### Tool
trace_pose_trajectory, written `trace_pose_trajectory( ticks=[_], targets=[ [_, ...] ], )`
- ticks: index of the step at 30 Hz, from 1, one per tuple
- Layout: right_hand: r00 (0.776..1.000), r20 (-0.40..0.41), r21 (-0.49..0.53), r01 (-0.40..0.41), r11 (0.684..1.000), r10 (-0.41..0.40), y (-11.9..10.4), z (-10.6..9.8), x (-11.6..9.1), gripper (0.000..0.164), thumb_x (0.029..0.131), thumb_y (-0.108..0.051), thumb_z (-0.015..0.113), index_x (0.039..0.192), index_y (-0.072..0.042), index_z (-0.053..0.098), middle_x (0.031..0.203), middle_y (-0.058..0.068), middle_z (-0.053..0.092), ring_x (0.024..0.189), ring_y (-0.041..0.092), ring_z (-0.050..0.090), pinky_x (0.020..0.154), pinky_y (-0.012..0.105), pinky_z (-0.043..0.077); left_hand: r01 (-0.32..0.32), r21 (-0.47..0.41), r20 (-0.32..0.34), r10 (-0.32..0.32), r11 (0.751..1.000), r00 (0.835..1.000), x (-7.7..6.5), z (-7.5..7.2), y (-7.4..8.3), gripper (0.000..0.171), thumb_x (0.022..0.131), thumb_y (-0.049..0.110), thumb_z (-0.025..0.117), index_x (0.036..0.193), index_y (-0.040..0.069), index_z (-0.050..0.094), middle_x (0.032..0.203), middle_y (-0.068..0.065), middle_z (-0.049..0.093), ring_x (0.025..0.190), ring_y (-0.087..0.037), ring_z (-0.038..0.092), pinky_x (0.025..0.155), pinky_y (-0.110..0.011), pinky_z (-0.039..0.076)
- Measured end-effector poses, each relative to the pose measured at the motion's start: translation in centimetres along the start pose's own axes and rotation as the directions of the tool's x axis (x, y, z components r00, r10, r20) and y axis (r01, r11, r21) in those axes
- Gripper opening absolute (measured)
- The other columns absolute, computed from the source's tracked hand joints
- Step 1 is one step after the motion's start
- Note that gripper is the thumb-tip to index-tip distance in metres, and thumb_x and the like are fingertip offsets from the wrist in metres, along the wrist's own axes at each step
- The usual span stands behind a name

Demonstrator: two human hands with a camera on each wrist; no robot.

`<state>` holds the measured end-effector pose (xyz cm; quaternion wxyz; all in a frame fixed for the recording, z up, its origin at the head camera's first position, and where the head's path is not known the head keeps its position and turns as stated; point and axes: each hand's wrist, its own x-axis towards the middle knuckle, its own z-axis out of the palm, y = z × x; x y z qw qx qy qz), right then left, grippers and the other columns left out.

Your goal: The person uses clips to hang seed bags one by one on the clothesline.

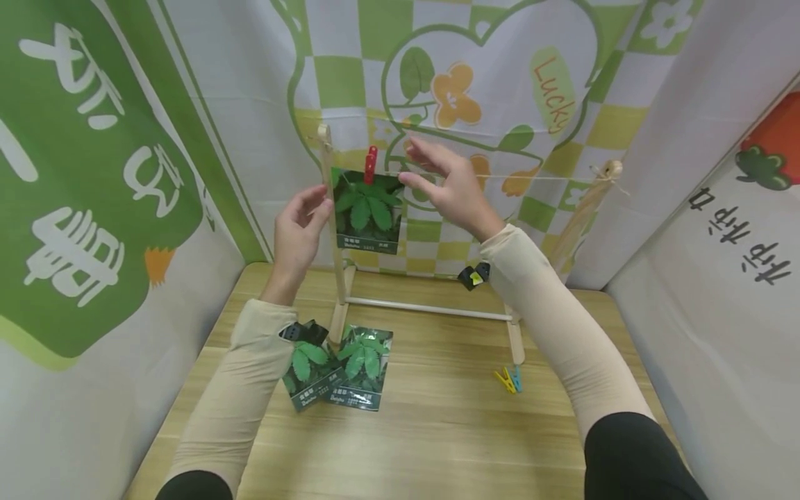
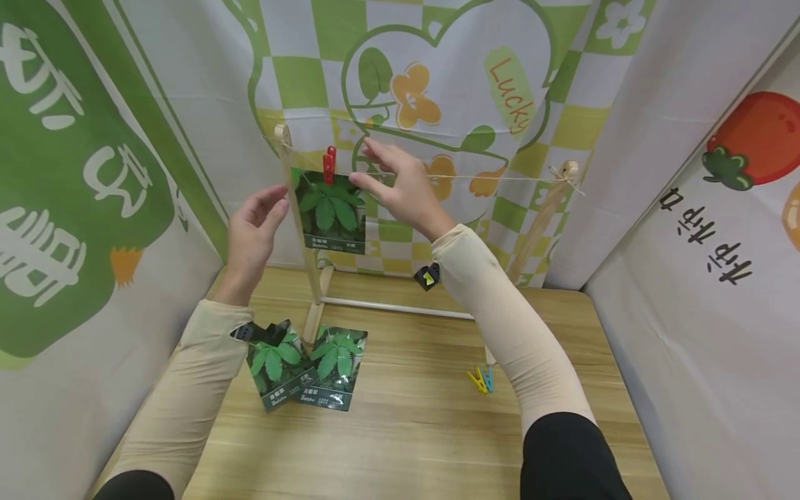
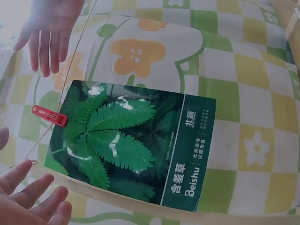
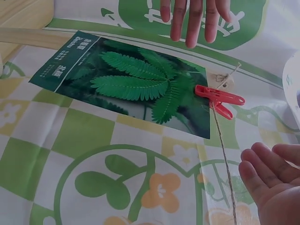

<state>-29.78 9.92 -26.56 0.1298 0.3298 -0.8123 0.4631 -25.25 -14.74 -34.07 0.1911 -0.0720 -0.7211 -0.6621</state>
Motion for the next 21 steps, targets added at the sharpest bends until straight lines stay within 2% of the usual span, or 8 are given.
trace_pose_trajectory(
  ticks=[7,13,21],
  targets=[
    [0.997,-0.026,-0.066,0.067,0.996,-0.069,0.8,0.0,-2.5,0.059,0.091,-0.015,0.069,0.143,-0.003,0.046,0.136,0.017,0.058,0.127,0.025,0.054,0.107,0.033,0.046,-0.012,0.068,0.057,0.008,0.998,0.998,-0.8,-0.5,0.0,0.048,0.097,0.021,0.059,0.139,0.0,0.047,0.144,-0.019,0.05,0.136,-0.031,0.044,0.118,-0.044,0.032],
    [0.987,-0.07,-0.105,0.133,0.985,-0.141,1.6,-0.1,-4.5,0.06,0.088,-0.011,0.071,0.141,0.001,0.047,0.133,0.019,0.059,0.122,0.03,0.056,0.103,0.041,0.048,-0.011,0.112,0.089,0.001,0.994,0.996,-1.4,-0.7,-0.2,0.052,0.097,0.024,0.059,0.141,0.001,0.044,0.147,-0.019,0.046,0.139,-0.033,0.039,0.119,-0.047,0.028],
    [0.979,-0.113,-0.15,0.152,0.977,-0.169,2.3,-0.4,-6.7,0.058,0.083,-0.006,0.075,0.135,0.006,0.052,0.131,0.023,0.06,0.119,0.034,0.057,0.103,0.043,0.049,-0.012,0.187,0.114,-0.01,0.982,0.993,-2.5,-1.0,-0.9,0.058,0.097,0.031,0.059,0.144,0.004,0.041,0.151,-0.016,0.042,0.141,-0.031,0.036,0.119,-0.048,0.027]
  ],
)
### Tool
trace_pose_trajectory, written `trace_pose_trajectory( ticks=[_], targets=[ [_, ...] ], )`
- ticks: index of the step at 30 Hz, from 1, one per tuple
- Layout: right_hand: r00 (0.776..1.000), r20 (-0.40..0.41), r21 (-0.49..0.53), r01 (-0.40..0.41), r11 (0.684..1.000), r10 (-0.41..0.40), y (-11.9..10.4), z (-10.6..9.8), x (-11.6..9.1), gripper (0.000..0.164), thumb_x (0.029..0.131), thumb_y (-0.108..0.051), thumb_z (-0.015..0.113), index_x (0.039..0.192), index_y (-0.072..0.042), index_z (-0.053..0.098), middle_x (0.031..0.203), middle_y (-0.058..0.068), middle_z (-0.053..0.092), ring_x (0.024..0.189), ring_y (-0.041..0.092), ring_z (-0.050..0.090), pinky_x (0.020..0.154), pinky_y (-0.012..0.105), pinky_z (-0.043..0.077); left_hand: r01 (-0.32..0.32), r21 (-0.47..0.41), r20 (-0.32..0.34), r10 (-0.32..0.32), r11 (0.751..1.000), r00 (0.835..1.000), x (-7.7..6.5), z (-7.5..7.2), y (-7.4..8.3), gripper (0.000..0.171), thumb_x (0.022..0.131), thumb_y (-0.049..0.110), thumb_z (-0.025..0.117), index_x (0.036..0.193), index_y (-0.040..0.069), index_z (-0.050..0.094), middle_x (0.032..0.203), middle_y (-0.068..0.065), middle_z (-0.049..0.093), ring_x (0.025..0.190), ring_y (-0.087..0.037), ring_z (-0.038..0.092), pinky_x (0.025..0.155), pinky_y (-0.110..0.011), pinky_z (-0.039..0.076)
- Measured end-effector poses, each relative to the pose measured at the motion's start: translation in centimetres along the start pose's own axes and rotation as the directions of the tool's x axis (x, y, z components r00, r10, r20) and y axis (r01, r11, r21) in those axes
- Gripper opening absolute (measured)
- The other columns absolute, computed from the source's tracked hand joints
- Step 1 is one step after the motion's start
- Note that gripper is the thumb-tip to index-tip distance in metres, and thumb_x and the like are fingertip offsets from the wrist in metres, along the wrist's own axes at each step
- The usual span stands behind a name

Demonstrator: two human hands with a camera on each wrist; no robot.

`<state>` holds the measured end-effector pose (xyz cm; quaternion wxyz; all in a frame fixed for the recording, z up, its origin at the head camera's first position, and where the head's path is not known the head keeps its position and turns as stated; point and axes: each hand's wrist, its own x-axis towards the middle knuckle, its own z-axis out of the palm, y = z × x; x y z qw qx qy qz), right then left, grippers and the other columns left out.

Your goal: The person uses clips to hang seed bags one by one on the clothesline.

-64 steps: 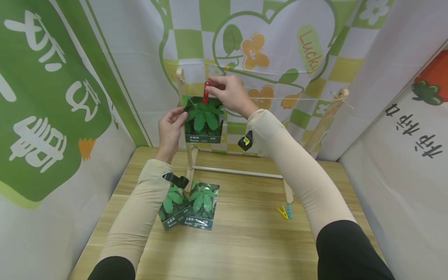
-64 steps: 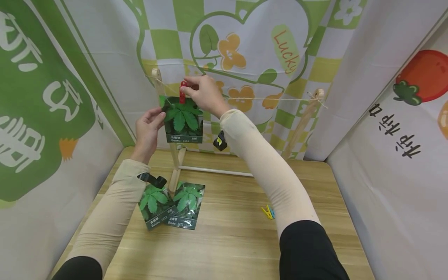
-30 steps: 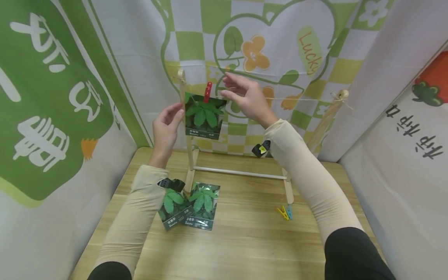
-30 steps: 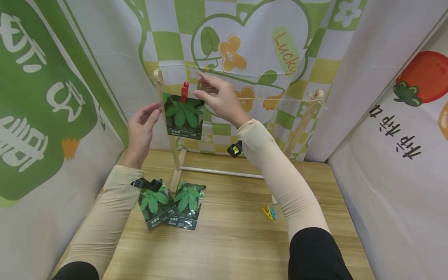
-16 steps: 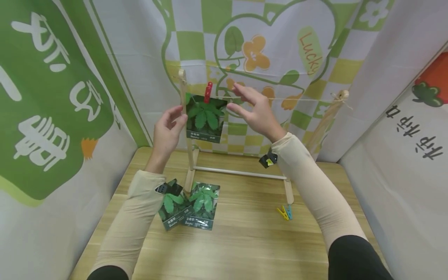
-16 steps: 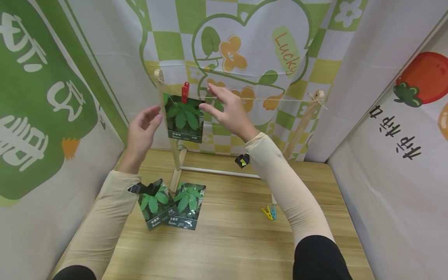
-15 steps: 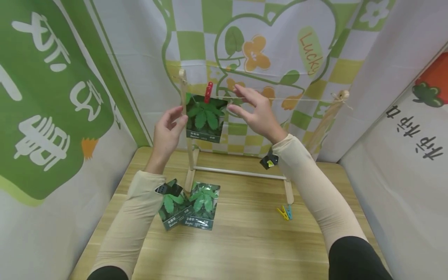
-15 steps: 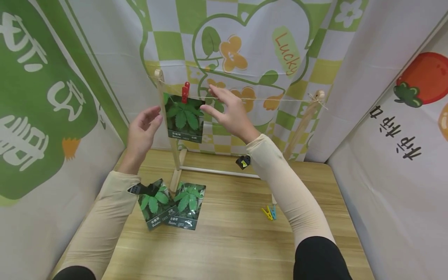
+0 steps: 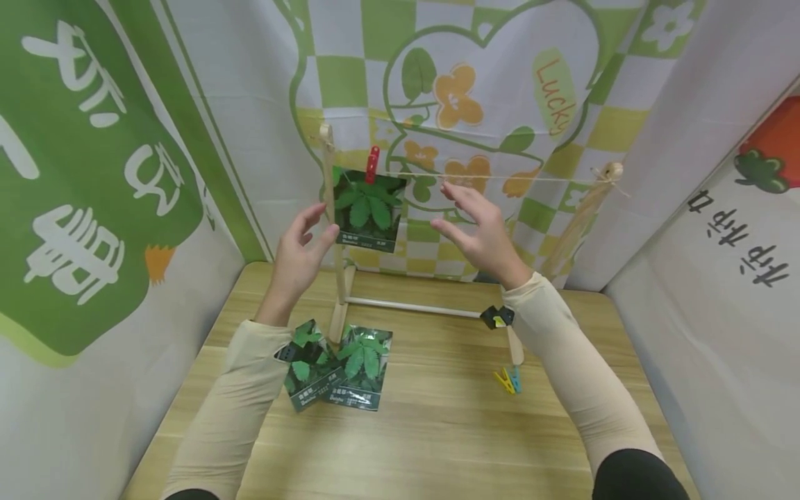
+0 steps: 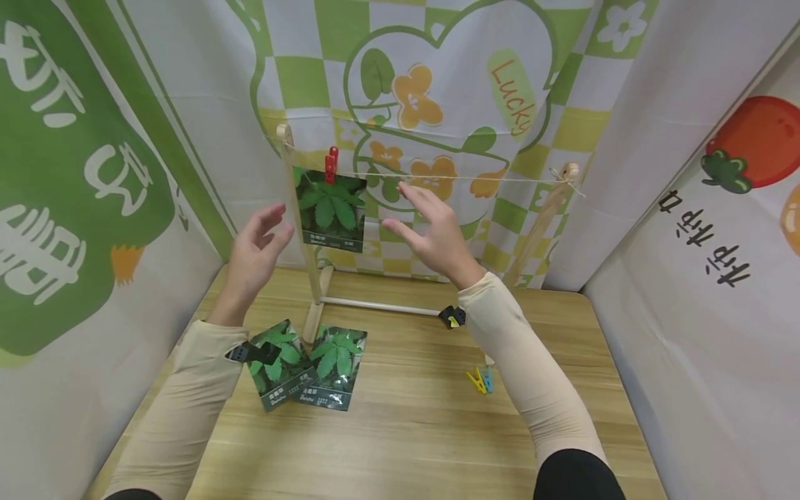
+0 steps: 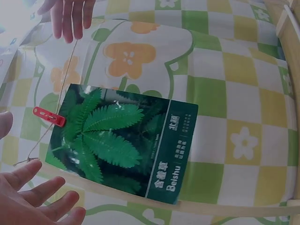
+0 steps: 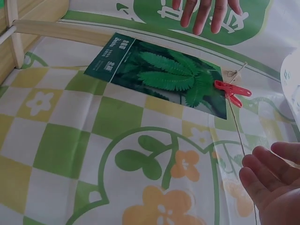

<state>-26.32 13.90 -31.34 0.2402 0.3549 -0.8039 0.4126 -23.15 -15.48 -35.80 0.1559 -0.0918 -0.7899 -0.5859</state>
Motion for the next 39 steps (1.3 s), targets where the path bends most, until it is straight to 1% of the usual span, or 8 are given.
trace_pose_trajectory(
  ticks=[6,13,19,23,27,30,35,39],
  targets=[
    [1.0,-0.013,-0.018,-0.017,1.0,0.017,0.4,-0.3,-1.4,0.059,0.083,-0.008,0.075,0.135,0.005,0.052,0.13,0.023,0.058,0.116,0.036,0.058,0.1,0.045,0.05,-0.012,0.009,0.001,0.012,1.0,1.0,-0.2,0.1,-0.3,0.059,0.097,0.033,0.06,0.145,0.005,0.041,0.152,-0.015,0.041,0.142,-0.031,0.035,0.119,-0.049,0.026],
    [0.996,0.005,-0.036,-0.086,0.996,0.087,1.0,-0.4,-3.5,0.063,0.084,-0.009,0.074,0.14,0.002,0.047,0.134,0.023,0.055,0.12,0.034,0.056,0.103,0.046,0.048,0.005,0.038,0.017,-0.006,0.999,1.0,-0.6,0.4,-0.8,0.063,0.096,0.036,0.06,0.147,0.006,0.039,0.155,-0.014,0.037,0.144,-0.032,0.032,0.12,-0.05,0.025],
    [0.991,-0.004,-0.02,-0.135,0.991,0.134,1.5,0.1,-5.5,0.064,0.087,-0.014,0.073,0.143,-0.001,0.045,0.137,0.019,0.054,0.123,0.033,0.054,0.104,0.047,0.046,0.018,0.081,0.034,-0.021,0.997,0.999,-1.4,0.7,-1.4,0.065,0.096,0.039,0.06,0.148,0.007,0.037,0.155,-0.014,0.037,0.144,-0.033,0.03,0.119,-0.053,0.026],
    [0.985,0.002,-0.002,-0.172,0.985,0.172,1.8,0.6,-6.7,0.064,0.088,-0.016,0.073,0.143,-0.001,0.045,0.137,0.019,0.053,0.124,0.034,0.053,0.104,0.05,0.046,0.017,0.085,0.058,-0.022,0.996,0.998,-1.9,0.9,-2.0,0.066,0.096,0.039,0.06,0.149,0.008,0.035,0.156,-0.013,0.035,0.145,-0.034,0.029,0.119,-0.053,0.025],
    [0.98,0.009,0.005,-0.198,0.98,0.198,2.2,1.0,-7.9,0.065,0.087,-0.014,0.073,0.144,-0.001,0.044,0.138,0.019,0.052,0.125,0.034,0.052,0.105,0.051,0.044,0.018,0.089,0.072,-0.024,0.996,0.997,-2.4,1.0,-2.8,0.066,0.096,0.039,0.06,0.149,0.008,0.035,0.157,-0.013,0.034,0.145,-0.035,0.028,0.119,-0.054,0.024],
    [0.977,0.007,-0.001,-0.211,0.978,0.211,2.6,1.3,-8.8,0.065,0.086,-0.011,0.073,0.143,0.0,0.044,0.138,0.02,0.052,0.124,0.036,0.053,0.105,0.052,0.044,0.036,0.11,0.077,-0.045,0.993,0.996,-2.8,1.0,-3.3,0.067,0.095,0.041,0.059,0.149,0.009,0.035,0.157,-0.014,0.034,0.145,-0.036,0.028,0.12,-0.054,0.024],
    [0.973,-0.008,-0.021,-0.231,0.973,0.231,3.3,1.7,-10.4,0.065,0.084,-0.009,0.075,0.142,0.001,0.046,0.135,0.022,0.055,0.12,0.039,0.056,0.1,0.053,0.048,0.087,0.136,0.085,-0.099,0.987,0.991,-3.7,1.1,-4.4,0.069,0.095,0.043,0.06,0.149,0.009,0.034,0.157,-0.014,0.032,0.146,-0.037,0.027,0.119,-0.057,0.022],
    [0.967,-0.018,-0.007,-0.255,0.967,0.254,3.8,1.9,-11.5,0.065,0.084,-0.007,0.074,0.142,0.001,0.046,0.133,0.022,0.056,0.118,0.038,0.057,0.101,0.051,0.048,0.106,0.12,0.061,-0.114,0.987,0.992,-4.3,1.3,-5.4,0.067,0.095,0.041,0.061,0.149,0.009,0.036,0.157,-0.014,0.034,0.145,-0.037,0.029,0.118,-0.058,0.023]
  ],
)
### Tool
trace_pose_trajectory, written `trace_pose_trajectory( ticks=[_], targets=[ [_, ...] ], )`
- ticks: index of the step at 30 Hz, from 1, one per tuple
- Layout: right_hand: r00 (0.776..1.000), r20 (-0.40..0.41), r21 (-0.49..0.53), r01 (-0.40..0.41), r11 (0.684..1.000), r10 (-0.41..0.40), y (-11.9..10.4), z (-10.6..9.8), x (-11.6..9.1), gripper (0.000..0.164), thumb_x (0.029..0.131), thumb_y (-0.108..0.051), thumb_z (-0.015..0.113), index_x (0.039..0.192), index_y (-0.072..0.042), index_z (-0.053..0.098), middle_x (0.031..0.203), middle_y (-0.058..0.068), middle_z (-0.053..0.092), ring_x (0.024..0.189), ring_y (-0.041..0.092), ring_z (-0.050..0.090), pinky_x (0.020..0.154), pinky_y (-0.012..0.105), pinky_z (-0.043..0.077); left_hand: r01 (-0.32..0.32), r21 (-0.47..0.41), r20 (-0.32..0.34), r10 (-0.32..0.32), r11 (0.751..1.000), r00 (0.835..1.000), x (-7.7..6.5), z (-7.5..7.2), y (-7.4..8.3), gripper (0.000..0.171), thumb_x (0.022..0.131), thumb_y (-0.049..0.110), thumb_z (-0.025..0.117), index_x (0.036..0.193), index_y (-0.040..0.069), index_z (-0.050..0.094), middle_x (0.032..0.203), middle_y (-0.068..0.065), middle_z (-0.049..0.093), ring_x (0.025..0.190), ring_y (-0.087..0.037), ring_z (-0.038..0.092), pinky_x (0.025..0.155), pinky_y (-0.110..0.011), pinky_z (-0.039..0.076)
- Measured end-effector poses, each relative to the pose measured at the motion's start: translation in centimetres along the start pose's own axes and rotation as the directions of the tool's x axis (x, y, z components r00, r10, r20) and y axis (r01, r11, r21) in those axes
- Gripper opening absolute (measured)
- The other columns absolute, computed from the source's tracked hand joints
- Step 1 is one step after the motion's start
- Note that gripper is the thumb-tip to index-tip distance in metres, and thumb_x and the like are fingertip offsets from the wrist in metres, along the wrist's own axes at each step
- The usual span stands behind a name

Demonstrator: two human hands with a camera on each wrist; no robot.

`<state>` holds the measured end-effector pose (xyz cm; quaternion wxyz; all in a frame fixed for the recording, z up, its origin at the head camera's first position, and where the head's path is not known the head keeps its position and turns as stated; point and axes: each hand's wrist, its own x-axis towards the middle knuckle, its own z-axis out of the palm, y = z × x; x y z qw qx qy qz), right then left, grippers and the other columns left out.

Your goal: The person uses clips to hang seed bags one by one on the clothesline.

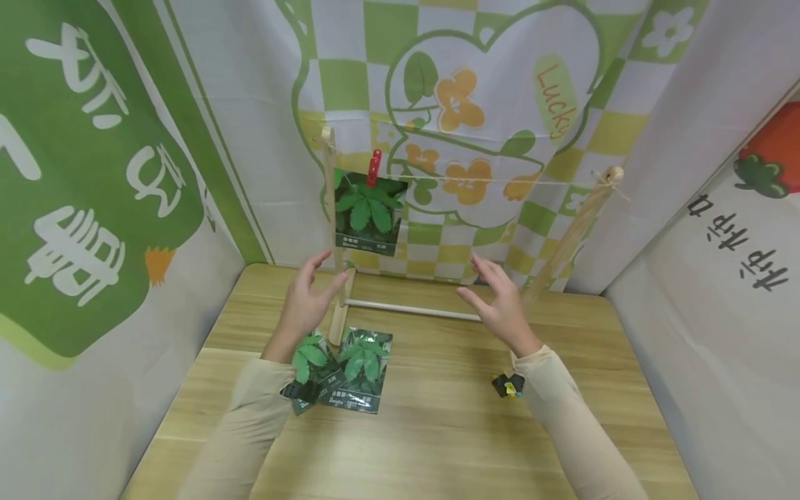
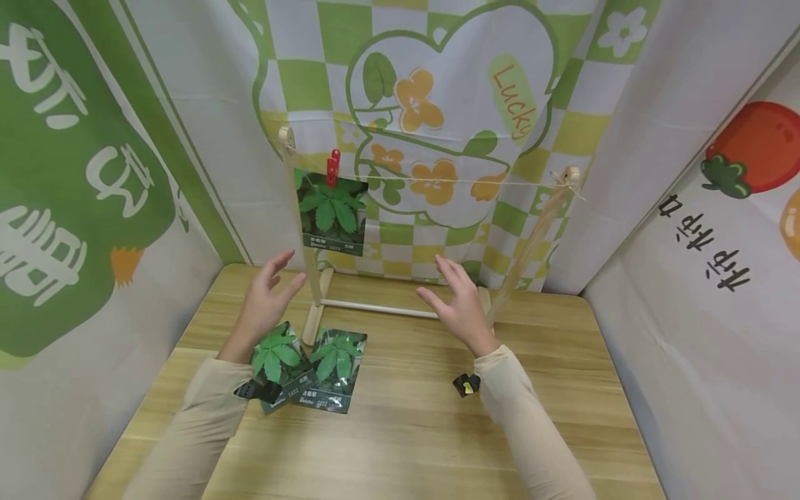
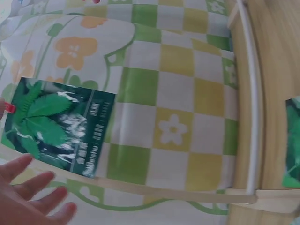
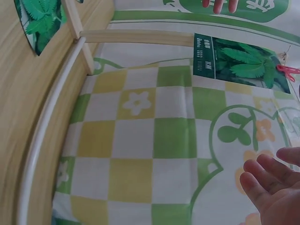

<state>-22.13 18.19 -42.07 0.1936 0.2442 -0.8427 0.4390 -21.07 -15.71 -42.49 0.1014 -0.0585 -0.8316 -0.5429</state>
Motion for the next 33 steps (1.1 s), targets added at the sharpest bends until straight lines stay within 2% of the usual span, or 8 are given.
trace_pose_trajectory(
  ticks=[5,8,11,18,23,29,33],
  targets=[
    [0.999,0.001,-0.002,-0.05,0.999,0.05,0.7,0.1,-1.0,0.064,0.085,-0.009,0.073,0.14,0.004,0.045,0.132,0.024,0.056,0.118,0.038,0.055,0.103,0.05,0.046,-0.011,-0.006,-0.063,0.01,1.0,0.998,-0.8,0.4,-1.3,0.064,0.094,0.04,0.062,0.146,0.01,0.04,0.154,-0.013,0.038,0.144,-0.034,0.032,0.118,-0.057,0.024],
    [0.997,0.002,-0.001,-0.075,0.997,0.075,1.1,0.2,-1.7,0.063,0.085,-0.009,0.073,0.14,0.005,0.046,0.132,0.024,0.056,0.119,0.039,0.055,0.103,0.052,0.045,-0.016,0.014,-0.073,0.017,1.0,0.997,-1.3,0.6,-2.1,0.063,0.094,0.039,0.062,0.146,0.009,0.041,0.153,-0.013,0.041,0.144,-0.033,0.033,0.119,-0.054,0.026],
    [0.995,0.0,-0.008,-0.1,0.995,0.1,1.6,0.4,-2.4,0.062,0.086,-0.011,0.073,0.139,0.005,0.047,0.133,0.025,0.055,0.118,0.041,0.056,0.102,0.053,0.046,0.009,0.028,-0.064,-0.007,1.0,0.998,-1.7,0.8,-2.7,0.063,0.094,0.04,0.061,0.146,0.011,0.041,0.153,-0.012,0.04,0.144,-0.033,0.033,0.118,-0.055,0.026],
    [0.994,-0.014,-0.023,-0.111,0.994,0.111,2.3,0.7,-3.5,0.061,0.085,-0.009,0.073,0.138,0.006,0.048,0.131,0.024,0.057,0.119,0.039,0.055,0.099,0.047,0.047,0.083,0.038,-0.049,-0.081,0.996,0.995,-2.3,0.9,-3.8,0.066,0.094,0.046,0.06,0.147,0.014,0.04,0.155,-0.011,0.037,0.145,-0.035,0.03,0.118,-0.059,0.024],
    [0.993,-0.026,-0.028,-0.119,0.993,0.118,2.9,0.9,-4.3,0.061,0.083,-0.007,0.075,0.136,0.008,0.049,0.127,0.027,0.058,0.116,0.04,0.056,0.098,0.051,0.049,0.113,0.049,-0.036,-0.111,0.992,0.993,-2.7,1.2,-4.6,0.064,0.095,0.044,0.06,0.147,0.014,0.039,0.156,-0.011,0.036,0.146,-0.035,0.029,0.118,-0.059,0.023],
    [0.981,-0.012,-0.035,-0.194,0.98,0.193,3.8,1.0,-5.6,0.061,0.085,-0.01,0.074,0.137,0.006,0.048,0.129,0.026,0.057,0.116,0.04,0.056,0.099,0.053,0.048,0.153,0.038,-0.022,-0.152,0.987,0.988,-3.5,1.6,-5.6,0.065,0.094,0.047,0.059,0.148,0.016,0.039,0.157,-0.009,0.035,0.146,-0.035,0.027,0.117,-0.061,0.022],
    [0.979,-0.017,-0.028,-0.204,0.979,0.204,4.5,1.1,-6.4,0.06,0.084,-0.008,0.074,0.136,0.008,0.049,0.129,0.027,0.057,0.116,0.041,0.056,0.098,0.055,0.048,0.16,0.037,-0.02,-0.16,0.986,0.987,-3.9,1.9,-6.4,0.066,0.094,0.048,0.059,0.148,0.014,0.039,0.156,-0.01,0.036,0.146,-0.035,0.027,0.118,-0.061,0.022]
  ],
)
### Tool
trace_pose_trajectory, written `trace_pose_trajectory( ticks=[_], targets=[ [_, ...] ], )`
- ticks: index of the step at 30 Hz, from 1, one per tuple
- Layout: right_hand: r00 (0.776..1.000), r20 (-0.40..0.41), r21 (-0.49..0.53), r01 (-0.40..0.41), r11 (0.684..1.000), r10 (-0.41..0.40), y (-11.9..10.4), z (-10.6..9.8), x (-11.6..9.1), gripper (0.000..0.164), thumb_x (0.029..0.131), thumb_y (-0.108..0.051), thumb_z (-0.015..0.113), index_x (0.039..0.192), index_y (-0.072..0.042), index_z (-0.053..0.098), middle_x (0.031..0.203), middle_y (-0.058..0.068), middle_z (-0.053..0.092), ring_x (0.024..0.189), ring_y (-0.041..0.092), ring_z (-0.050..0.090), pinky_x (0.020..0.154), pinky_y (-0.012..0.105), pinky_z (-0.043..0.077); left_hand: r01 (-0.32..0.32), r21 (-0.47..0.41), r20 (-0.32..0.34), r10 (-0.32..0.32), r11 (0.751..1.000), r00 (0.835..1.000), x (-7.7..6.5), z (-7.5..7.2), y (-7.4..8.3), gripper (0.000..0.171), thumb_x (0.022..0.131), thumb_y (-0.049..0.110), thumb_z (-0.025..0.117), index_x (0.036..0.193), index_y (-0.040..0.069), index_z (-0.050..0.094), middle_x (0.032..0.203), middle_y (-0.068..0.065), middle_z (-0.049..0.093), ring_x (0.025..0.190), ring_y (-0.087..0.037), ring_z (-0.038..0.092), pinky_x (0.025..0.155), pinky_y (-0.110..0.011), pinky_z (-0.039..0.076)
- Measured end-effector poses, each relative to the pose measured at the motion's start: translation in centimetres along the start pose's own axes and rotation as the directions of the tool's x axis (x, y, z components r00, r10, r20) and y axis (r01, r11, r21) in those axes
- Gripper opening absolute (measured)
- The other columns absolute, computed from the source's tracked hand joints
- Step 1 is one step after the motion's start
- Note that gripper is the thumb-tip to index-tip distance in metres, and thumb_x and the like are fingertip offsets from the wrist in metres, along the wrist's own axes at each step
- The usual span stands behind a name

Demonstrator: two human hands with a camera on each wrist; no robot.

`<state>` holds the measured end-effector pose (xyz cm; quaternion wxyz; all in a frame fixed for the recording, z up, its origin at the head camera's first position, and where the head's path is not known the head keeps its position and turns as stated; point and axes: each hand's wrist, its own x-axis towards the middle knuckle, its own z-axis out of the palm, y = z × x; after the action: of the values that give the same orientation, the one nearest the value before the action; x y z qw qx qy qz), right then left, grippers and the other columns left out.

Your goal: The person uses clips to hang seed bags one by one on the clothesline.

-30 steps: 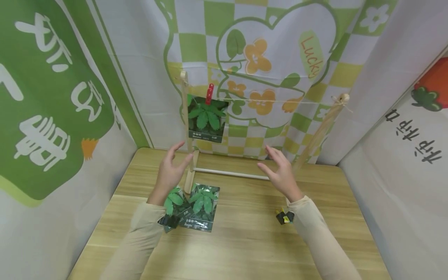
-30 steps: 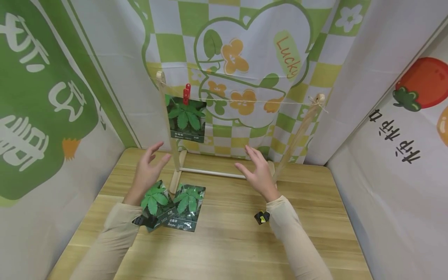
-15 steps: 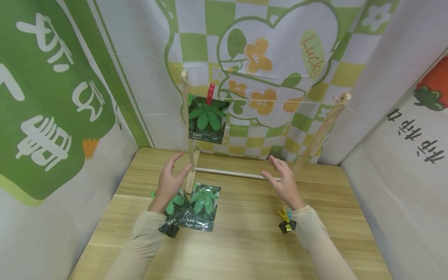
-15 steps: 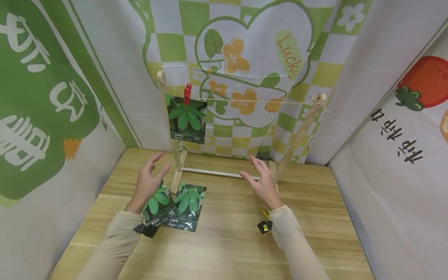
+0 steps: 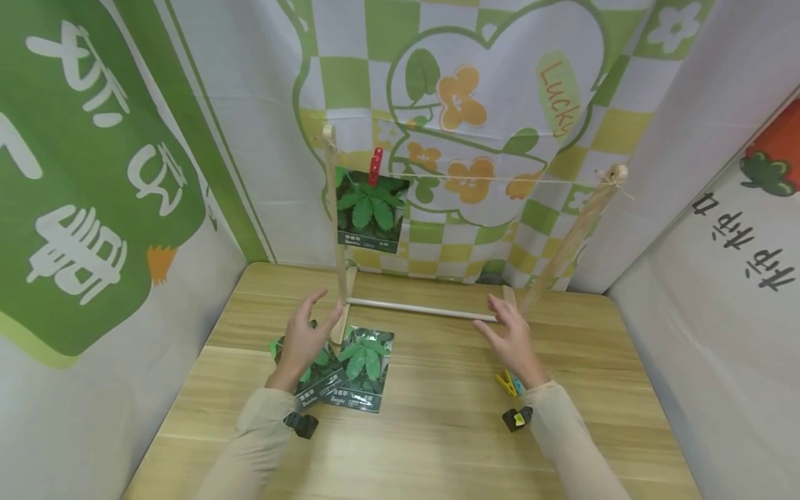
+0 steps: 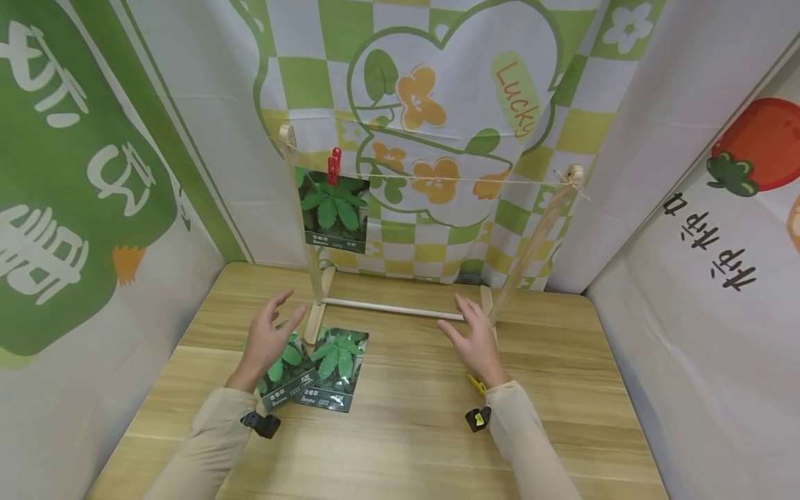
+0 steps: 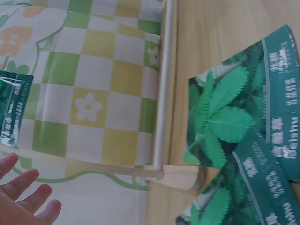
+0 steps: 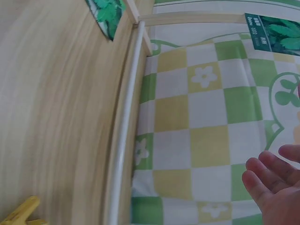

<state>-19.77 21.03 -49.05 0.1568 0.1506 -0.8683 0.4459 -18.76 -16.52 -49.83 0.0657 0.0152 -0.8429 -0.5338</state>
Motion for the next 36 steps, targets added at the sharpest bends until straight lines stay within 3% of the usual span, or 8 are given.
trace_pose_trajectory(
  ticks=[5,14,21,36],
  targets=[
    [1.0,0.011,-0.004,-0.019,1.0,0.019,1.1,0.0,-0.7,0.06,0.084,-0.008,0.073,0.136,0.009,0.048,0.13,0.028,0.057,0.116,0.041,0.055,0.097,0.056,0.047,0.0,0.045,0.002,0.0,0.999,1.0,-0.4,0.3,-1.2,0.068,0.094,0.05,0.058,0.147,0.011,0.039,0.155,-0.011,0.038,0.145,-0.035,0.031,0.117,-0.058,0.026],
    [0.986,0.069,-0.001,-0.152,0.988,0.152,2.7,-0.2,-2.1,0.061,0.09,-0.015,0.07,0.141,0.006,0.044,0.137,0.028,0.051,0.122,0.044,0.052,0.103,0.058,0.044,0.036,0.068,-0.006,-0.035,0.997,0.999,-1.0,0.6,-3.1,0.068,0.095,0.048,0.057,0.146,0.007,0.039,0.153,-0.017,0.039,0.143,-0.037,0.033,0.118,-0.056,0.026],
    [0.968,0.082,0.001,-0.239,0.971,0.238,3.7,-0.4,-3.2,0.065,0.091,-0.021,0.069,0.143,0.006,0.041,0.136,0.028,0.05,0.123,0.044,0.051,0.103,0.058,0.044,0.097,0.091,-0.012,-0.097,0.991,0.995,-1.3,0.6,-4.5,0.068,0.095,0.048,0.057,0.147,0.008,0.038,0.155,-0.017,0.036,0.144,-0.038,0.03,0.118,-0.057,0.025],
    [0.933,0.101,-0.067,-0.34,0.938,0.346,6.0,-1.0,-5.3,0.069,0.091,-0.031,0.069,0.145,0.001,0.041,0.138,0.026,0.051,0.123,0.041,0.052,0.104,0.055,0.045,0.198,0.129,-0.002,-0.199,0.972,0.98,-1.8,0.2,-7.3,0.073,0.094,0.054,0.056,0.149,0.01,0.035,0.156,-0.017,0.033,0.144,-0.039,0.028,0.117,-0.059,0.024]
  ],
)
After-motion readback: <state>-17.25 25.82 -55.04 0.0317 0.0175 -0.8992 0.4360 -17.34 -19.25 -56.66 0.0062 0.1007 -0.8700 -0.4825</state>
